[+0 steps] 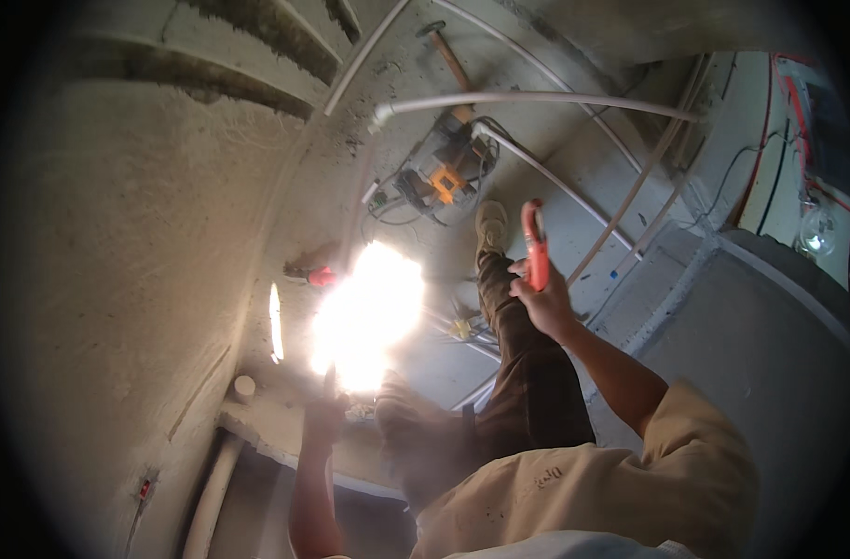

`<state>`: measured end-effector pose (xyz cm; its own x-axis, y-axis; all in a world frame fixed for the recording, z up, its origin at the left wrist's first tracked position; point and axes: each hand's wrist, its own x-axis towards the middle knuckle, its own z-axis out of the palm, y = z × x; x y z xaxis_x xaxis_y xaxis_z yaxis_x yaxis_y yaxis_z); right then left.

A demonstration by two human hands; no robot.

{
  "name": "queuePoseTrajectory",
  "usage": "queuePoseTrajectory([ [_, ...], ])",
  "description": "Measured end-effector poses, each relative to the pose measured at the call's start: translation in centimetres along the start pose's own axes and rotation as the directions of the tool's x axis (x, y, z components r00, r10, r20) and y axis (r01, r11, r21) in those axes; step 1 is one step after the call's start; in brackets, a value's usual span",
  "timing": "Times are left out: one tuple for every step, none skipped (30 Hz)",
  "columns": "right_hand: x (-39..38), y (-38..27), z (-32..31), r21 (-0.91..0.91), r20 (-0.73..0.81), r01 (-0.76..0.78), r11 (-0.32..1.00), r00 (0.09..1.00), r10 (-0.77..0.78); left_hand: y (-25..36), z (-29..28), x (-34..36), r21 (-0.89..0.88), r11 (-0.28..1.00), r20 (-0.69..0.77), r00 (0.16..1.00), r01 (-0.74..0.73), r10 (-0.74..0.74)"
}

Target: The person installs white PVC conduit along a concrete wall and ceiling. They cut conduit pieces with a pipe cutter, hammer them into place, and use a drill to secure sections. The person also uses a hammer drill to create holes in the concrete for mounting.

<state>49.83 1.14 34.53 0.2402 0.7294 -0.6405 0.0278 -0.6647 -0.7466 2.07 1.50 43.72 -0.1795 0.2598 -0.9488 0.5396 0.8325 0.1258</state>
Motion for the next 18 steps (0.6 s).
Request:
queuePoseTrajectory([
  [2.0, 0.4, -2.8, 0.089, -0.089, 0.056, 0.994, 0.995, -0.048, 1.7, 0.1, -1.5, -0.048, 0.991, 0.085, 0.989, 0.124, -0.12],
  [3.8, 0.6, -4.9, 0.166, -0.151, 0.072, 0.984, 0.987, -0.047, 3.2, 0.2, -2.9, -0.09, 0.964, 0.178, 0.957, 0.248, -0.23],
  [5.5, 0.4, -6.6, 0.256, -0.232, -0.004, 0.967, 0.97, 0.065, 4.6, 0.0, -4.2, -0.144, 0.92, 0.278, 0.907, 0.365, -0.316],
  [7.2, 0.0, -8.2, 0.267, -0.244, 0.042, 0.963, 0.969, 0.026, 5.9, -0.1, -5.4, -0.088, 0.9, 0.282, 0.877, 0.427, -0.389],
  [9.1, -0.7, -9.2, 0.27, -0.289, -0.066, 0.96, 0.946, 0.147, 7.0, -0.4, -6.5, -0.059, 0.875, 0.29, 0.847, 0.48, -0.445],
  [10.7, -1.4, -9.9, 0.322, -0.281, -0.072, 0.944, 0.945, 0.168, 7.9, -0.9, -7.2, -0.031, 0.845, 0.3, 0.811, 0.535, -0.502],
  [12.7, -2.2, -10.4, 0.352, -0.317, -0.032, 0.936, 0.936, 0.151, 8.8, -1.7, -7.7, -0.004, 0.849, 0.3, 0.811, 0.528, -0.502],
  [14.6, -3.0, -10.5, 0.404, -0.379, 0.179, 0.897, 0.925, -0.015, 9.6, -2.7, -8.0, 0.022, 0.851, 0.308, 0.806, 0.524, -0.505],
  [16.5, -3.8, -10.7, 0.395, -0.443, 0.206, 0.895, 0.896, -0.01, 10.2, -3.8, -8.3, 0.061, 0.85, 0.29, 0.805, 0.524, -0.517],
  [18.1, -4.6, -10.7, 0.368, -0.504, 0.26, 0.893, 0.863, -0.044, 10.7, -4.8, -8.0, 0.153, 0.841, 0.274, 0.796, 0.518, -0.54],
  [19.3, -5.3, -10.5, 0.375, -0.535, 0.289, 0.881, 0.843, -0.048, 10.9, -5.8, -8.1, 0.155, 0.834, 0.286, 0.784, 0.53, -0.551],
  [20.5, -6.2, -10.4, 0.364, -0.574, 0.362, 0.858, 0.813, -0.1, 11.0, -6.8, -7.6, 0.163, 0.834, 0.298, 0.78, 0.527, -0.55],
  [21.4, -7.4, -10.4, 0.328, -0.621, 0.476, 0.816, 0.76, -0.193, 10.9, -7.7, -6.9, 0.179, 0.841, 0.297, 0.787, 0.511, -0.541],
  [22.1, -8.7, -10.4, 0.36, -0.624, 0.494, 0.792, 0.758, -0.189, 10.2, -8.2, -6.2, 0.142, 0.835, 0.342, 0.766, 0.531, -0.545],
  [22.7, -10.3, -10.4, 0.371, -0.631, 0.55, 0.749, 0.741, -0.232, 9.4, -8.7, -5.1, 0.193, 0.82, 0.353, 0.742, 0.539, -0.57],
  [23.4, -12.1, -10.4, 0.374, -0.63, 0.598, 0.708, 0.725, -0.279, 8.2, -8.9, -3.8, 0.224, 0.814, 0.365, 0.728, 0.537, -0.581],
  [24.2, -14.0, -10.3, 0.388, -0.598, 0.611, 0.69, 0.737, -0.317, 6.8, -9.0, -2.3, 0.235, 0.809, 0.396, 0.707, 0.539, -0.586],
  [24.8, -15.7, -9.9, 0.395, -0.566, 0.618, 0.68, 0.746, -0.35, 5.3, -8.9, -0.3, 0.361, 0.774, 0.365, 0.685, 0.52, -0.63],
])
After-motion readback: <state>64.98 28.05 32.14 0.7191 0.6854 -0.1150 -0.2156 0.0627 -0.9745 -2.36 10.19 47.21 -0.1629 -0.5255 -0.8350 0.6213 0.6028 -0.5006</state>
